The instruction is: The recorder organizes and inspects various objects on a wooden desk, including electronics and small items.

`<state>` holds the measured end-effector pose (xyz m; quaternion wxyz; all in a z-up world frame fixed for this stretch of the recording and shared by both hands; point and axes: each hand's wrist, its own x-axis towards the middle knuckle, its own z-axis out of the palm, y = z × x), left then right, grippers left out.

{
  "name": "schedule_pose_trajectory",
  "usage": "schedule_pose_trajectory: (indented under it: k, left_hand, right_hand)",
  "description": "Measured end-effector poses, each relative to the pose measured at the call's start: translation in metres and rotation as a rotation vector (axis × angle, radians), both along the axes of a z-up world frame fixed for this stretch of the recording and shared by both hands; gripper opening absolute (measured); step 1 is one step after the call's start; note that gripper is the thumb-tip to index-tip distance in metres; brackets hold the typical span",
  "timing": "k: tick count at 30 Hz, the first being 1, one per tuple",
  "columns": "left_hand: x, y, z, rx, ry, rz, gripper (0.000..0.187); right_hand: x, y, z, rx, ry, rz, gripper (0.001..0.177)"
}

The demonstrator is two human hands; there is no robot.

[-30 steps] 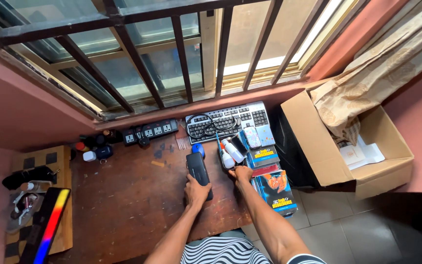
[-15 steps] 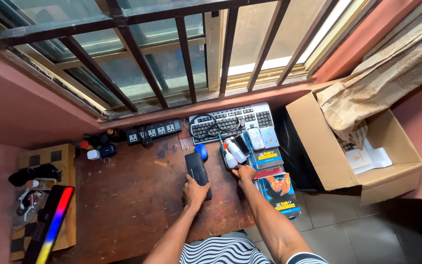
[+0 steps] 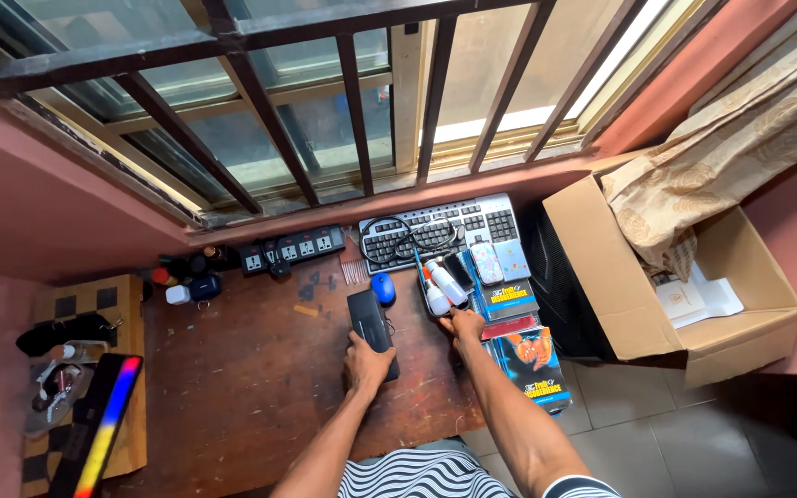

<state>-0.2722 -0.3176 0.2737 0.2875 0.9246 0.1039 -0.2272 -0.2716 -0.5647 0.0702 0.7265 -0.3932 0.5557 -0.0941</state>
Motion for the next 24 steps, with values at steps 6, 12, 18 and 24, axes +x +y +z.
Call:
schedule_pose_trajectory:
  k: [6,12,18,24]
  left_hand:
    - [0.004,0.004,-0.009,0.002,0.002,0.027,0.089]
    - [0.011,0.014,-0.02,-0.021,0.004,0.059,0.091]
    - [0.017,0.027,-0.037,-0.061,-0.029,0.096,0.094]
    - [0.024,0.044,-0.042,-0.082,0.001,0.106,0.099]
  right_hand:
    - [-0.013,0.018,0.017,-0.037,-0.042,0.055,0.016]
    - [-0.023,0.059,0.011,0.006,0.027,0.027,0.029]
    - [0.002,0.088,-0.001,-0.118,-0.021,0.207,0.016]
    - [0.036,0.11,0.076,-0.735,-0.052,0.568,0.015]
